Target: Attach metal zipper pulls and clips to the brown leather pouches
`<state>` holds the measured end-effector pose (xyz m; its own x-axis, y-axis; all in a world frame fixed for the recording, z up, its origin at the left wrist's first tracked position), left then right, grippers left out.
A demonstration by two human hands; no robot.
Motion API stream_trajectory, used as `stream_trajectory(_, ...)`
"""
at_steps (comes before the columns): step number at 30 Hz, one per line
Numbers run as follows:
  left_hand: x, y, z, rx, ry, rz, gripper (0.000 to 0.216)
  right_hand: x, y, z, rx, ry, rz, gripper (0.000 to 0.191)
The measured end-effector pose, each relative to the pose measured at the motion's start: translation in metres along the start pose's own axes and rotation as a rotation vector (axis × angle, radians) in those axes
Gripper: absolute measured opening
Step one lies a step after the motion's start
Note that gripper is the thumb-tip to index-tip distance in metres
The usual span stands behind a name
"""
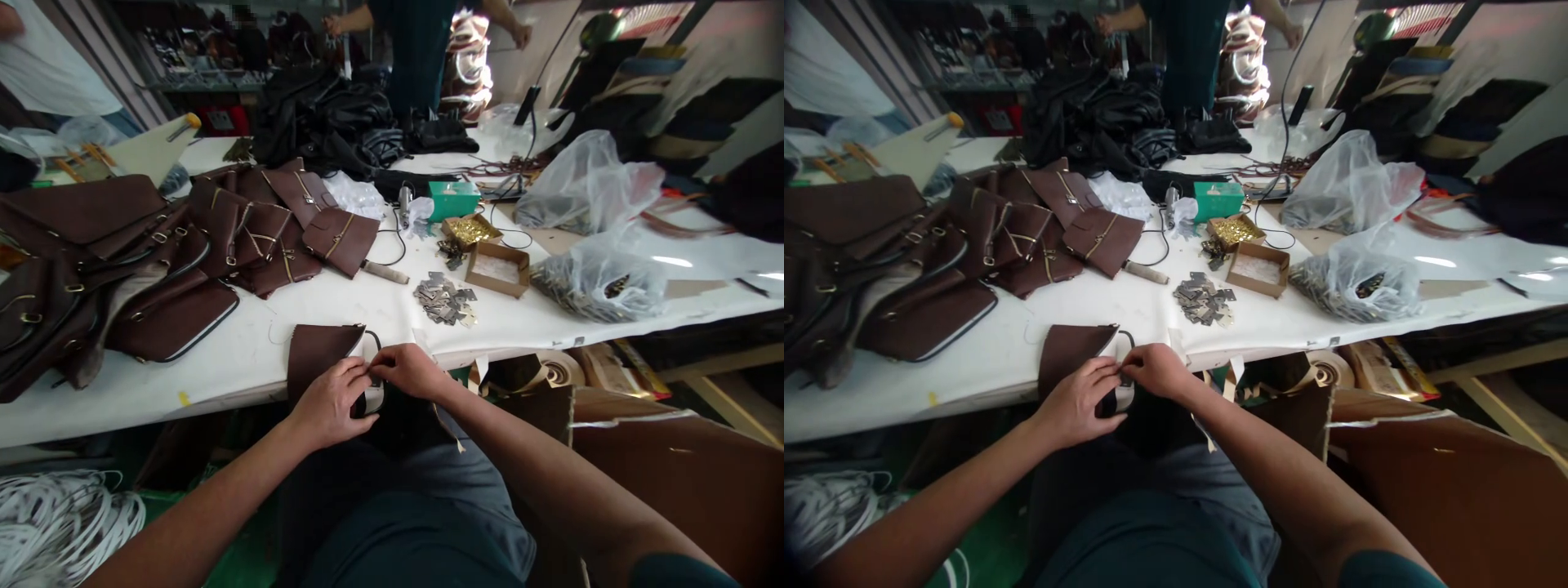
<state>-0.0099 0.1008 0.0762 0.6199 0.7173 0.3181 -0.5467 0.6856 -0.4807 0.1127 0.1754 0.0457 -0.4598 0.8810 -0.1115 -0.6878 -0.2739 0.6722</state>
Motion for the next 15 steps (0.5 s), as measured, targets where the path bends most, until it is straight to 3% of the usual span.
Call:
stream_trajectory(5,-0.0002,-0.0019,-0.0019,0.007,0.002,-0.027,0.05,-0.0011,-0.0081,-0.0021,-0.062,-0.069,-0.043,0.008)
stream_trajectory(15,0.002,-0.0045,-0.0043,0.035,0.044,0.019,0.05,-0.0061,-0.0002,-0.0032,-0.155,-0.106,0.067,0.014)
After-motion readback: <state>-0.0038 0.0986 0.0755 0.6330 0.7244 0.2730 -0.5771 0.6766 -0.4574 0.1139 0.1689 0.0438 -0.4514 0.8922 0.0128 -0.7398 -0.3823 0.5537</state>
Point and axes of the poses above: each hand's wrist, its own x-axis towards the middle knuckle, its own z-axis out of the back of the hand, y = z × x, the point moved 9 cm from there along x, towards the middle knuckle, and after that the axes turned 11 degrees about -x, right-handed, at the moved point
